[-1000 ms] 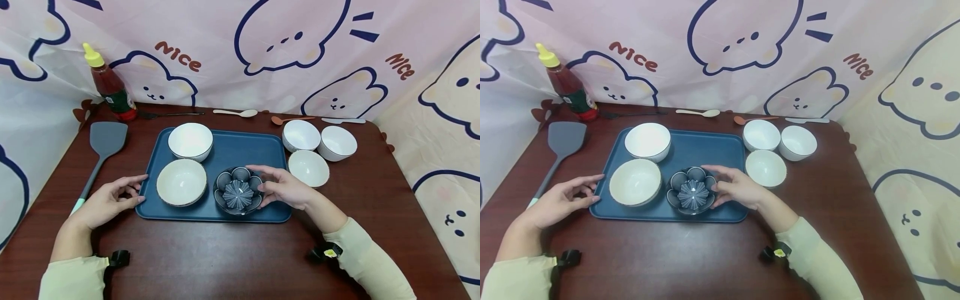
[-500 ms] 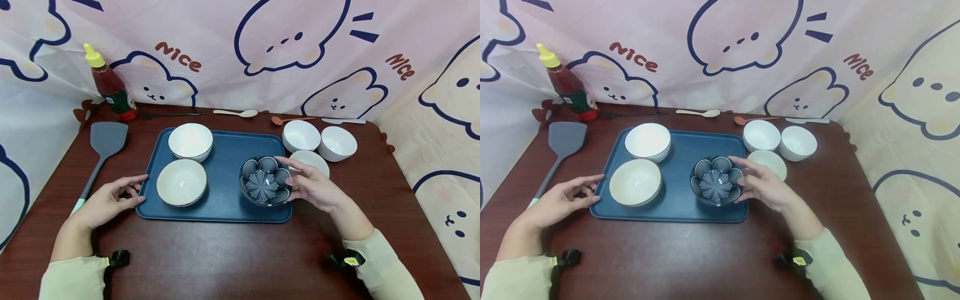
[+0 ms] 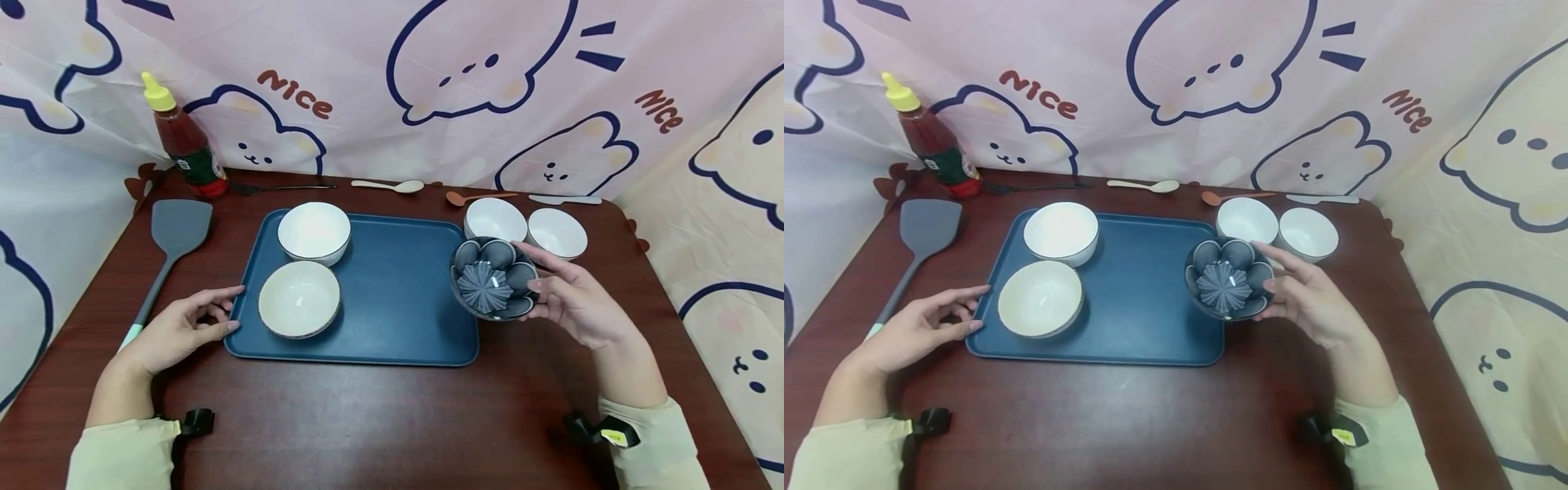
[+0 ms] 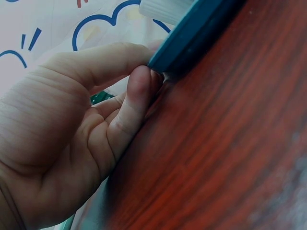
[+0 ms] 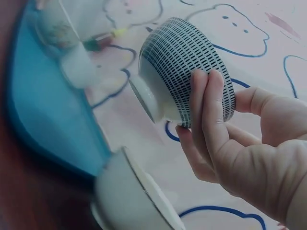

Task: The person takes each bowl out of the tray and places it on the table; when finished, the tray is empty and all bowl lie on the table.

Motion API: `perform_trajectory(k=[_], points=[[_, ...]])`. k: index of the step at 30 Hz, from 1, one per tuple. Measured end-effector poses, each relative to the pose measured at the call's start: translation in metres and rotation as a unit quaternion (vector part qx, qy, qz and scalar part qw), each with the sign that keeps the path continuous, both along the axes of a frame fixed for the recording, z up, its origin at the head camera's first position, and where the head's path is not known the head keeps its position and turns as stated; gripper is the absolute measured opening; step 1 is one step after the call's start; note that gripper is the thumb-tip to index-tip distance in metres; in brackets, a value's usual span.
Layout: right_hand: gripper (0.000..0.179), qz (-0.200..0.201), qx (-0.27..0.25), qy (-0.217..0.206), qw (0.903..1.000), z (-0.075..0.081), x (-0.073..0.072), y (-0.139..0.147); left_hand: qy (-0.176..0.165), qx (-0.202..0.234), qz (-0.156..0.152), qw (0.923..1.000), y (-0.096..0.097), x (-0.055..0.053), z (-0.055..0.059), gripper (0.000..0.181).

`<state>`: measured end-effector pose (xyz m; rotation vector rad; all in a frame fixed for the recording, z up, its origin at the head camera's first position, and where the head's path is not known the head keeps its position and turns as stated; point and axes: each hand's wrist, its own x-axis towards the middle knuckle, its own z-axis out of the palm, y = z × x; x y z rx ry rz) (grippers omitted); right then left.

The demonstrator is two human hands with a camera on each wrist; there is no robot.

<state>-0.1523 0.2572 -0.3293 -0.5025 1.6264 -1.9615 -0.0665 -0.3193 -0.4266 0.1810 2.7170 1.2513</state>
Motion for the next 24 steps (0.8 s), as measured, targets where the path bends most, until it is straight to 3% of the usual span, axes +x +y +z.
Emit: perform_trajectory(k=[7,14,20,24], points=[[0.057,0.020,-0.057,0.024,0.9979,0.007,-0.007,0.036,0.005,-0.001,-0.001,1.0000,0.002,0.000,-0.002,0.053],[0.058,0.013,-0.030,0.062,0.9976,0.009,-0.015,0.078,0.001,-0.001,0.000,1.0000,0.002,0.000,0.000,0.052],[0.061,0.036,-0.045,0.082,0.9950,0.002,-0.021,0.110,0.006,-0.003,-0.001,1.0000,0.002,-0.001,0.000,0.052],[0.062,0.020,-0.002,0.107,0.9941,-0.003,-0.022,0.130,0.007,-0.001,-0.001,1.0000,0.002,-0.001,0.000,0.052]])
